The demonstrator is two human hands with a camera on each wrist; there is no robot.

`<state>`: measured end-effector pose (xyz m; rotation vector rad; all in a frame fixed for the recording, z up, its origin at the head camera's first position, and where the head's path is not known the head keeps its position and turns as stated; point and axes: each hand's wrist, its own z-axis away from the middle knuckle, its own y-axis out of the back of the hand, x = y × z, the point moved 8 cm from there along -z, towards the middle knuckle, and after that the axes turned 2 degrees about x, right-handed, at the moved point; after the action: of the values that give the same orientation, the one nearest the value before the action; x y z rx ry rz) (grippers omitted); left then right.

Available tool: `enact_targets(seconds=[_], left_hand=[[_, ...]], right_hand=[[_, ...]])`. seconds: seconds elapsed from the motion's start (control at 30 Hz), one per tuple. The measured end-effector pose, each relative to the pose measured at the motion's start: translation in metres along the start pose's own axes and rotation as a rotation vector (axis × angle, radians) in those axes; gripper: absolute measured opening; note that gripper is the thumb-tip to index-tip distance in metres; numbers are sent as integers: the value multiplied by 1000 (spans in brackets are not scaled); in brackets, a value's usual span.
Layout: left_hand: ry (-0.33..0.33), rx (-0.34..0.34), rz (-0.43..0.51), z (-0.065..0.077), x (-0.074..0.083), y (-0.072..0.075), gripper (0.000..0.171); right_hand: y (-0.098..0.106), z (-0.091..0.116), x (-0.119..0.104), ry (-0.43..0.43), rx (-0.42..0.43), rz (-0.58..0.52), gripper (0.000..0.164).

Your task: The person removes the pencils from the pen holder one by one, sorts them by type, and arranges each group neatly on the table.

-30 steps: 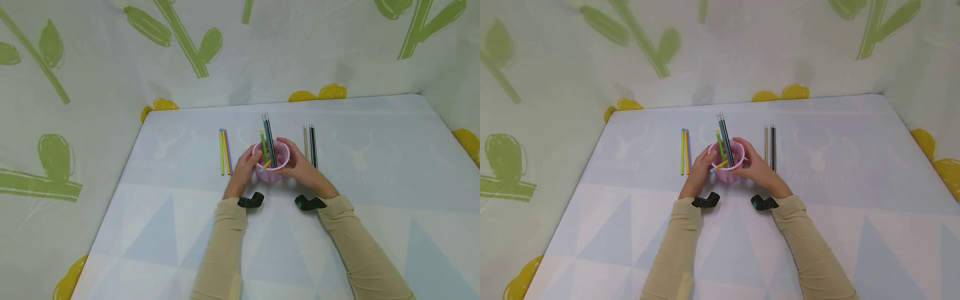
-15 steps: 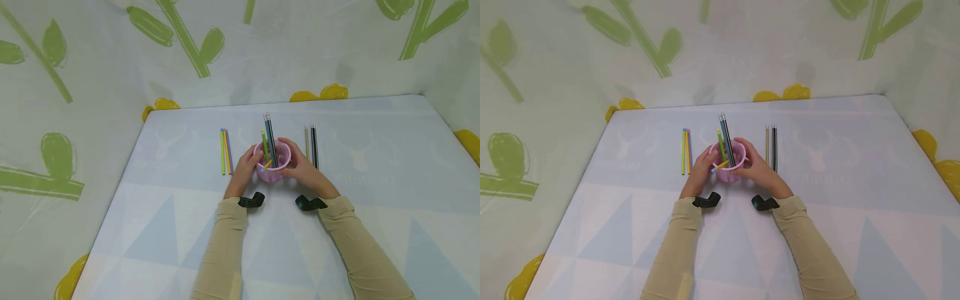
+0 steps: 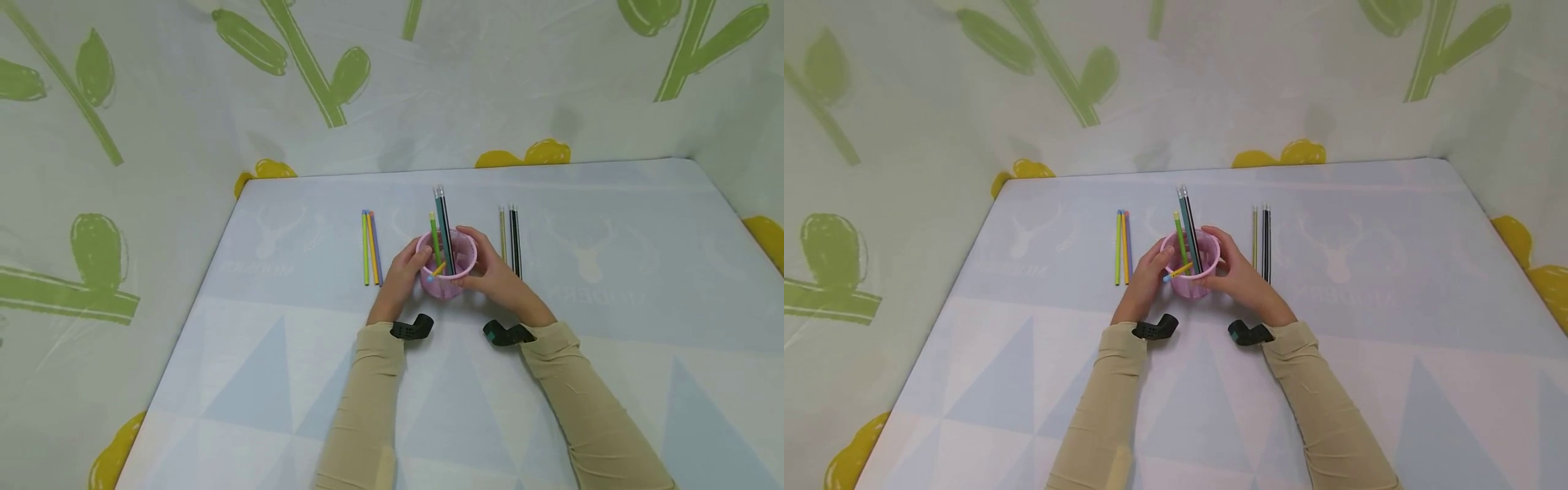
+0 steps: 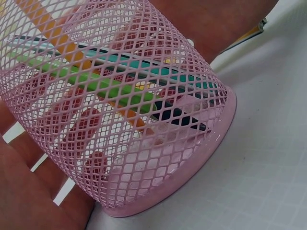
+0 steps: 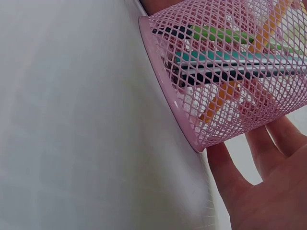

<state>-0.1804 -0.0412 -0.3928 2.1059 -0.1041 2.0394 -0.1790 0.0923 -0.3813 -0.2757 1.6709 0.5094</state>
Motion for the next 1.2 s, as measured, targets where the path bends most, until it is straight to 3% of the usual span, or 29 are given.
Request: enact_targets(seconds=[1.2], left_hand=[[36,-2,-22,-1,-2,-1,44]], right_hand=[[0,0,2,5,0,-16,79]])
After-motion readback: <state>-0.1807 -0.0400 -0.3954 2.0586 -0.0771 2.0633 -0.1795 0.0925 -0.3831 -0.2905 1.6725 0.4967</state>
